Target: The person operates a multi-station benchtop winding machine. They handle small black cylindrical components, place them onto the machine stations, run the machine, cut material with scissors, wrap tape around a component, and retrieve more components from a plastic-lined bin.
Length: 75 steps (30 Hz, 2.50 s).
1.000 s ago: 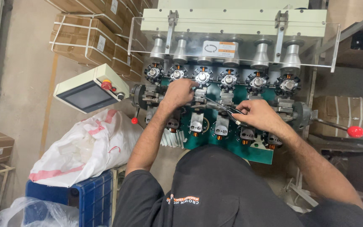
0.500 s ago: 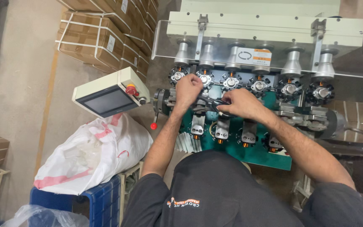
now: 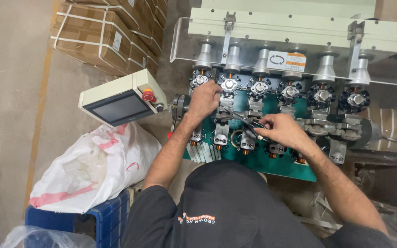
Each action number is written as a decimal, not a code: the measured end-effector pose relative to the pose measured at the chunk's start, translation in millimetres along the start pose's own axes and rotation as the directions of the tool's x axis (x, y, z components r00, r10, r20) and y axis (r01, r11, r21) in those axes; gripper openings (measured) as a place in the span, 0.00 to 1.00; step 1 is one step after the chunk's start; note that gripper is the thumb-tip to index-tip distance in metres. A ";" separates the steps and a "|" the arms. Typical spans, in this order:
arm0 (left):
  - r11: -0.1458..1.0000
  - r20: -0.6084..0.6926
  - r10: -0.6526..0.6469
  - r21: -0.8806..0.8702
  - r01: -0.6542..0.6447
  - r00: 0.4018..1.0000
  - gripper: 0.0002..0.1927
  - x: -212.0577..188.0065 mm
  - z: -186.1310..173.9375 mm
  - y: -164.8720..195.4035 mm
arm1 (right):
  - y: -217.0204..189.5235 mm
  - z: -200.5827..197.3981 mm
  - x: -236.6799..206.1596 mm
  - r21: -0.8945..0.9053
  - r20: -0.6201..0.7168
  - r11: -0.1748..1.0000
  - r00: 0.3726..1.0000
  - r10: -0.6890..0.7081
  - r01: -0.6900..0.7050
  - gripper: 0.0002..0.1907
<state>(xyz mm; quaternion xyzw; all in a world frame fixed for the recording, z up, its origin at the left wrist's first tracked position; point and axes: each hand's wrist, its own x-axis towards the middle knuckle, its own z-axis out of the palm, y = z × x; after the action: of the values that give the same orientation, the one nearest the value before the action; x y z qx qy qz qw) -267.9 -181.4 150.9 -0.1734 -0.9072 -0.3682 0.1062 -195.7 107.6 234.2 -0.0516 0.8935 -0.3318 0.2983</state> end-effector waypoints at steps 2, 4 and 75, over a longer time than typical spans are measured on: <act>0.998 0.109 0.037 0.036 -0.041 0.993 0.09 -1.7 -4.9 6.3 | 7.5 -3.2 1.4 0.023 0.010 1.000 1.000 -0.022 0.021 0.20; 0.984 0.200 0.054 0.154 -0.086 0.978 0.11 2.6 -8.3 12.3 | 12.4 -7.2 4.7 0.021 0.013 0.999 0.999 -0.041 0.041 0.21; 0.702 -0.352 -0.672 -0.581 0.411 0.651 0.08 -255.2 -8.5 37.7 | 253.6 199.5 -39.8 -0.350 -0.387 0.926 0.922 -0.009 -0.138 0.21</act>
<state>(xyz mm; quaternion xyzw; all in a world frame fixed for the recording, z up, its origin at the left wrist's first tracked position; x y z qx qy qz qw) -18.4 -222.6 99.0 0.2064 -0.7353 -0.6154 0.1951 -23.2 203.5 -24.1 -0.0114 0.9819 -0.1504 0.1145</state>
